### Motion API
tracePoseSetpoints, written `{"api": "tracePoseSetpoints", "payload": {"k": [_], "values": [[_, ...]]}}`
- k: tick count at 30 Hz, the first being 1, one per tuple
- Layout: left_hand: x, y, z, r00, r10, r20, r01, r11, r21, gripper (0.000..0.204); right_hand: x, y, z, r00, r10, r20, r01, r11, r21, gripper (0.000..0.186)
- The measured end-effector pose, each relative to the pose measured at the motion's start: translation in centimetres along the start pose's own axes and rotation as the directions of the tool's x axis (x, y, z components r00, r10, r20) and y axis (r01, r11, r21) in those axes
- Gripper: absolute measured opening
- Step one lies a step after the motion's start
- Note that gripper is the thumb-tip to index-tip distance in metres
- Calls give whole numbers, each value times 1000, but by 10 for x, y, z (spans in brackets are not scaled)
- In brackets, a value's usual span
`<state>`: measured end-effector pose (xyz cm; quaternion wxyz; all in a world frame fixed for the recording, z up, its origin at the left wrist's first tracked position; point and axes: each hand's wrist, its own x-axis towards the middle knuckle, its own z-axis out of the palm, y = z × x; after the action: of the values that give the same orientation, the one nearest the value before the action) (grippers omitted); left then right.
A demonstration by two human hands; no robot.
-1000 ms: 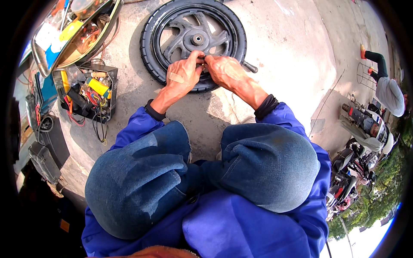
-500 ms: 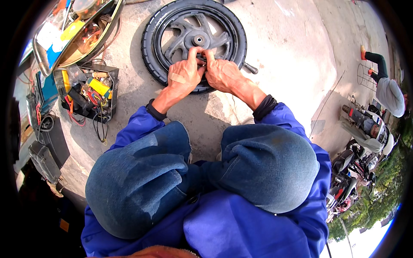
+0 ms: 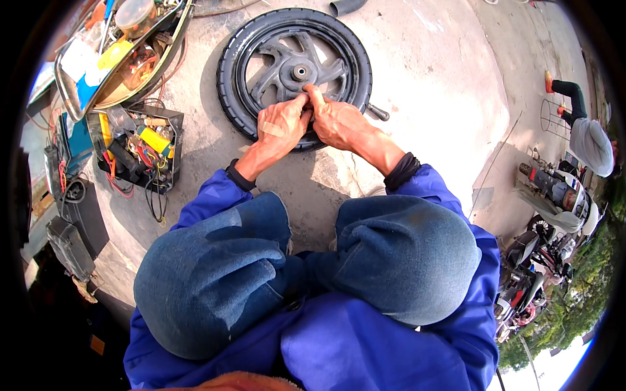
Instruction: The person picks up a small tire and uses a screwdriver to pry the tire off the rim. They then apply a substance from a small container onto the tire bead using the screwdriver.
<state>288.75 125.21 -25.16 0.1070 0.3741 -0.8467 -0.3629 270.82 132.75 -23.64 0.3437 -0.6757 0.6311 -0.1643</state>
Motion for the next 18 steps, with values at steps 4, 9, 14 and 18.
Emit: {"api": "tracePoseSetpoints", "payload": {"k": [4, 9, 14, 18], "values": [[-1, -5, 5, 1000, 21, -15, -21, 1000, -6, 15, -5, 1, -18, 997, -30, -75, 32, 999, 18, 31], [-1, -3, 5, 1000, 4, 16, -4, 1000, 2, 17, -7, 8, -21, 979, -174, -106, 146, 963, -228, 13], [0, -2, 4, 1000, -6, -5, 6, 1000, -14, 17, -2, 11, -21, 978, -189, -87, 147, 924, -354, 12], [-1, -4, 5, 999, 33, -5, -33, 999, 25, 19, -2, 11, -21, 961, -249, -116, 195, 917, -348, 8]]}}
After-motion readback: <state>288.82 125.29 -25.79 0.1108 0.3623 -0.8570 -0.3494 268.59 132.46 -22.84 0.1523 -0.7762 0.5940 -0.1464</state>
